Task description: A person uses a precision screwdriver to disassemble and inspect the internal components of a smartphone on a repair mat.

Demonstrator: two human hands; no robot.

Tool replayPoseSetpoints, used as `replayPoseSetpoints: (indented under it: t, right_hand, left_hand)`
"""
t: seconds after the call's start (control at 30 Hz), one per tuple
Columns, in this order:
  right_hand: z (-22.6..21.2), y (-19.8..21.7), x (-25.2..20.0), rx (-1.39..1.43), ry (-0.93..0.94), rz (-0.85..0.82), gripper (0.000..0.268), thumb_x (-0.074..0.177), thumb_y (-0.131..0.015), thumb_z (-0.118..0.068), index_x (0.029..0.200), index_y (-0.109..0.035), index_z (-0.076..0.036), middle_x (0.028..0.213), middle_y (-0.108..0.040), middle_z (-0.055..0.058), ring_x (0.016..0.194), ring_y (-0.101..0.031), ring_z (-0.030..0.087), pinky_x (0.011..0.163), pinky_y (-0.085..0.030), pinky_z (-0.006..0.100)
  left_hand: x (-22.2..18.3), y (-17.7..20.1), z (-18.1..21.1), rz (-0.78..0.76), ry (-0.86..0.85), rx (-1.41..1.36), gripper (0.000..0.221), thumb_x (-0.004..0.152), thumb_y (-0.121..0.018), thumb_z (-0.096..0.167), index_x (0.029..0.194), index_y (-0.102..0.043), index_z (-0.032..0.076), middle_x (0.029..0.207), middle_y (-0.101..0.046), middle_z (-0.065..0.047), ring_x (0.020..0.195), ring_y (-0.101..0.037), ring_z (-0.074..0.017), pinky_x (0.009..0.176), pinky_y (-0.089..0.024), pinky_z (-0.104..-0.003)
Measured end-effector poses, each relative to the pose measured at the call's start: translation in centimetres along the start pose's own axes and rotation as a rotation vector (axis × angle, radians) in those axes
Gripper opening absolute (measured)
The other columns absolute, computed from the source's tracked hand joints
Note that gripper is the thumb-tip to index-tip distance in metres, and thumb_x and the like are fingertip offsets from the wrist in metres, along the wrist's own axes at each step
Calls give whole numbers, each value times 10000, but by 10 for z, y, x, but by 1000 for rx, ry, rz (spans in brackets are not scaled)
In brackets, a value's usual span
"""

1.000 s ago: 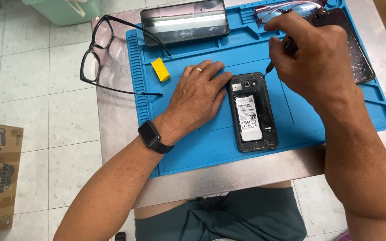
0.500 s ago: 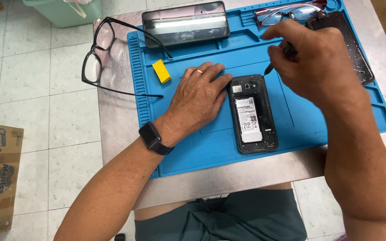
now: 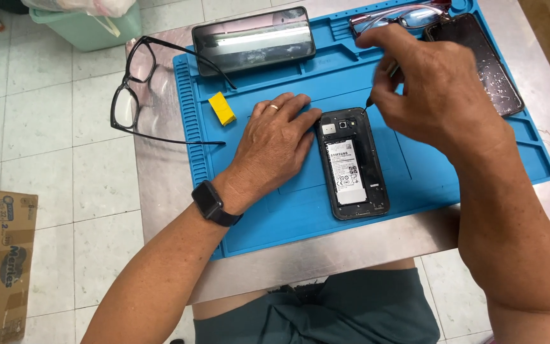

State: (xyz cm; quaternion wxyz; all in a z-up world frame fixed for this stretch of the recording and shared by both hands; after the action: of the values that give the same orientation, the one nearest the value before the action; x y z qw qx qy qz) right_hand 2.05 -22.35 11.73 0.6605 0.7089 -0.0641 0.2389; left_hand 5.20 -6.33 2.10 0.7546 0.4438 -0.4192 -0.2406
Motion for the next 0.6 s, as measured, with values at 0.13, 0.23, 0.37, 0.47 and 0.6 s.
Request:
replayPoseSetpoints:
  t: [0.13,0.23,0.37,0.47,0.6]
  right_hand:
    - [-2,-6,-2,10,11,31,372,1091,-724,-133,1458,-667,-131,884,-749,58,723,-726,358,598,-468,503]
    - [3,-7,-3,-50,5,102,323,1107,-736,-156,1428,-709,-136,725,-675,63,595,-653,317,523,-438,467]
    - [-8,-8,8,226,-62,-25,595,876,-695,-82,1464,-652,-159,1143,-793,-12,813,-759,189,674,-615,385]
    - [-11,3,8,180,-54,209,560,849,-779,-289,1399,-676,-270,996,-824,11,850,-782,297,712,-599,511]
    - [10,-8,6,50,-139,198,455,921,-679,-212,1362,-679,-323,832,-807,2,737,-773,302,667,-592,494]
  left_hand:
    - [0,3,2,7,-4,-6,355,1047,-648,213,1383,-649,99,1413,-642,-168,1355,-573,-402,1088,-446,-553]
    - [-3,5,6,21,-18,14,376,1026,-667,203,1384,-656,89,1408,-646,-186,1327,-580,-404,1075,-450,-553]
    - [2,13,9,80,-61,1,367,972,-673,171,1322,-685,61,1342,-648,-204,1222,-595,-416,1019,-446,-567]
    - [6,9,3,-22,13,-2,339,985,-637,262,1294,-740,168,1325,-692,-145,1300,-632,-393,1019,-481,-527]
    - [6,13,4,-10,3,26,345,983,-646,266,1303,-735,174,1318,-687,-147,1312,-619,-385,1034,-472,-523]
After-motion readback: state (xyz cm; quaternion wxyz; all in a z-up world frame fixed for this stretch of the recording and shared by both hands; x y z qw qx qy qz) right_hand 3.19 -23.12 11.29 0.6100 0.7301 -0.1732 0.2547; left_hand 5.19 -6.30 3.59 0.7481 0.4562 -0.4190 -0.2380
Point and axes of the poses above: each hand's wrist, its own x-axis towards the middle knuckle, its own y-axis out of the back of the hand, z = x × y, the point moved 9 cm from there along x, towards the middle knuckle
